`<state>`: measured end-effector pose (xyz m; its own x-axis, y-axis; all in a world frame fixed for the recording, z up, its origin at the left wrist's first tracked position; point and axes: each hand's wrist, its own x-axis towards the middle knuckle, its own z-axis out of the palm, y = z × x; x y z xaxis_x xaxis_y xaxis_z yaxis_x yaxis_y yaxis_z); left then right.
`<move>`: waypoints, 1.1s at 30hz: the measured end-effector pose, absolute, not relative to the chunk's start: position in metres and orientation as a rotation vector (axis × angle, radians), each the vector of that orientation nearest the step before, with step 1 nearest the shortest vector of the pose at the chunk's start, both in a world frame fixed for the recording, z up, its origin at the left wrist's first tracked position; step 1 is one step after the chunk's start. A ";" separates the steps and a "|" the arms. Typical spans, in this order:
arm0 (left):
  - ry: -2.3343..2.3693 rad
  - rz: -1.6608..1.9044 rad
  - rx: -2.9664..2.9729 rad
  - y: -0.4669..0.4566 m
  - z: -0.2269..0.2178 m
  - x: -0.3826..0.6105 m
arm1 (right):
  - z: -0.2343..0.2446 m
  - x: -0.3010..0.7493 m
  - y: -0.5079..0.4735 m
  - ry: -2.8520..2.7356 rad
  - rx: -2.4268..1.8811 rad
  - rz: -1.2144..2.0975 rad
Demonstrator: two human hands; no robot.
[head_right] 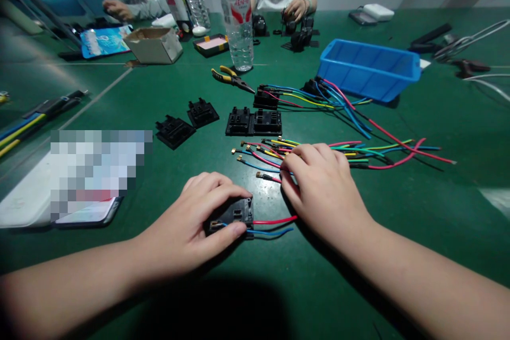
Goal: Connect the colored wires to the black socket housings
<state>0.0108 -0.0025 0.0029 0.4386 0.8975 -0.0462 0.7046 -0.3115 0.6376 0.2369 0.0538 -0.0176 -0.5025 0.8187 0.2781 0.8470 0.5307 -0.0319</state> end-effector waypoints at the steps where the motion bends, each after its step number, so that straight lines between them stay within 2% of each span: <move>1: 1.338 0.427 2.107 -0.002 0.003 0.011 | -0.017 0.237 0.054 -2.509 -1.406 -0.147; 19: 1.347 0.446 2.118 -0.001 0.001 0.011 | -0.024 0.241 0.059 -2.477 -1.249 -0.026; 33: 1.346 0.450 2.129 -0.002 0.001 0.011 | -0.025 0.241 0.058 -2.463 -1.276 -0.065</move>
<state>0.0110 -0.0017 0.0007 0.4355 0.8999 -0.0213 0.7066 -0.3271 0.6275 0.2406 0.0582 -0.0245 -0.5244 0.7809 0.3394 0.7977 0.5900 -0.1247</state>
